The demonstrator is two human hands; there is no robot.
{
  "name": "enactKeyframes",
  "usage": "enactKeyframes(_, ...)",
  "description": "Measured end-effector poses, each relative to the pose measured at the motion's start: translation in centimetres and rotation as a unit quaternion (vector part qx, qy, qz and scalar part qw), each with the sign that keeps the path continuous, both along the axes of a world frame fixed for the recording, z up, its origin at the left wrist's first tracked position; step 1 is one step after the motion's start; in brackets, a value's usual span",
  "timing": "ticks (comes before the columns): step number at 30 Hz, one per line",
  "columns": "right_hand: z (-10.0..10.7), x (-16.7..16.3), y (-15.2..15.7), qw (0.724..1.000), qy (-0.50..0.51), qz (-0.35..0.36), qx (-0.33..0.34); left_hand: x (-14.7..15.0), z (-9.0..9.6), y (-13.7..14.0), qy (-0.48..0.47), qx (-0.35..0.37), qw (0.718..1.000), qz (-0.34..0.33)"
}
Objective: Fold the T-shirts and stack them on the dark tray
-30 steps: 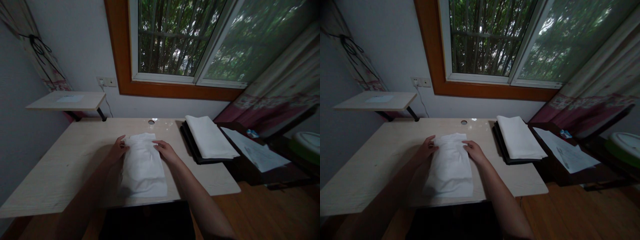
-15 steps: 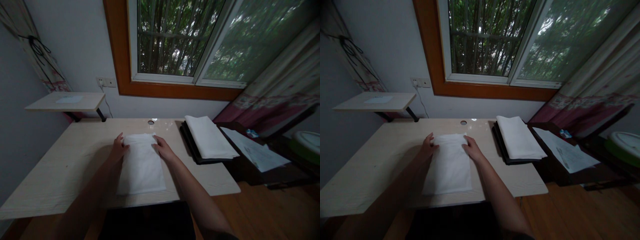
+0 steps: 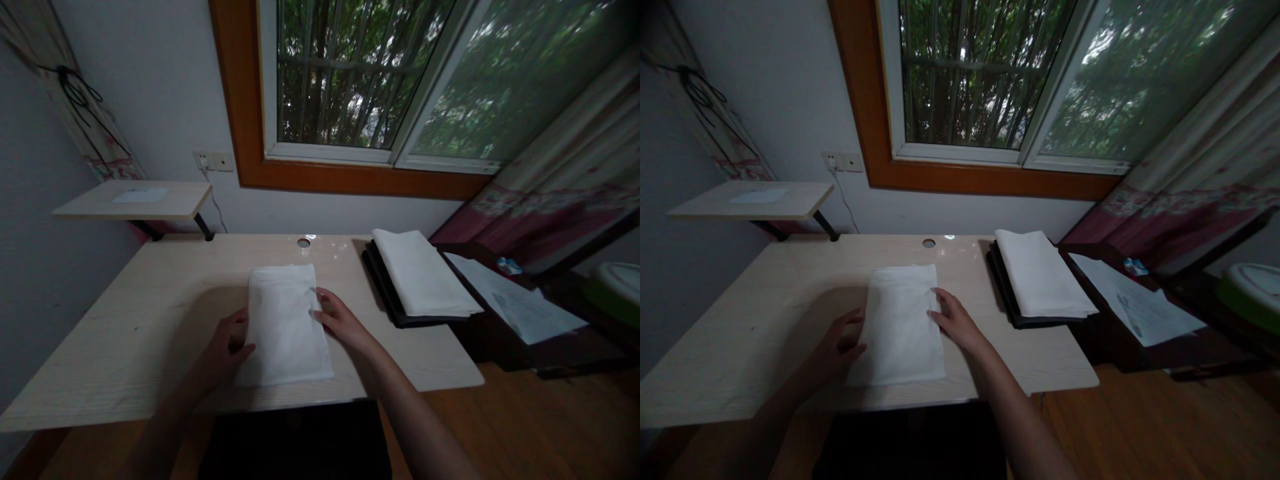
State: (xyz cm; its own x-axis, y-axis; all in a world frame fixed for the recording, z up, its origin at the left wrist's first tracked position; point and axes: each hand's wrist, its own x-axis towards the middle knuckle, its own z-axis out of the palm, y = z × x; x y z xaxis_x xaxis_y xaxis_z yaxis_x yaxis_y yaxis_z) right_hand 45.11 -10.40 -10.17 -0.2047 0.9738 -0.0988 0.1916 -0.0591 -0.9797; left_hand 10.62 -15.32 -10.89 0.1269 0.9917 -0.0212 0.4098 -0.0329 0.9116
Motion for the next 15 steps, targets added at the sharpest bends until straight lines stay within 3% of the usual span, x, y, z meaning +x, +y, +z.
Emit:
enactKeyframes(7,1.7,1.9,-4.3,0.975,-0.036,0.203,-0.082,0.3,-0.4,-2.4,0.013,0.002,1.0,-0.015)
enactKeyframes(11,2.1,2.4,-4.6,0.968,-0.075,0.236,-0.048,0.2,0.0,-2.3,-0.008,-0.051,0.998,-0.035)
enactKeyframes(15,2.0,3.0,-4.6,0.965,-0.066,0.242,-0.071,-0.4,1.0,-2.5,-0.013,-0.047,0.997,-0.061)
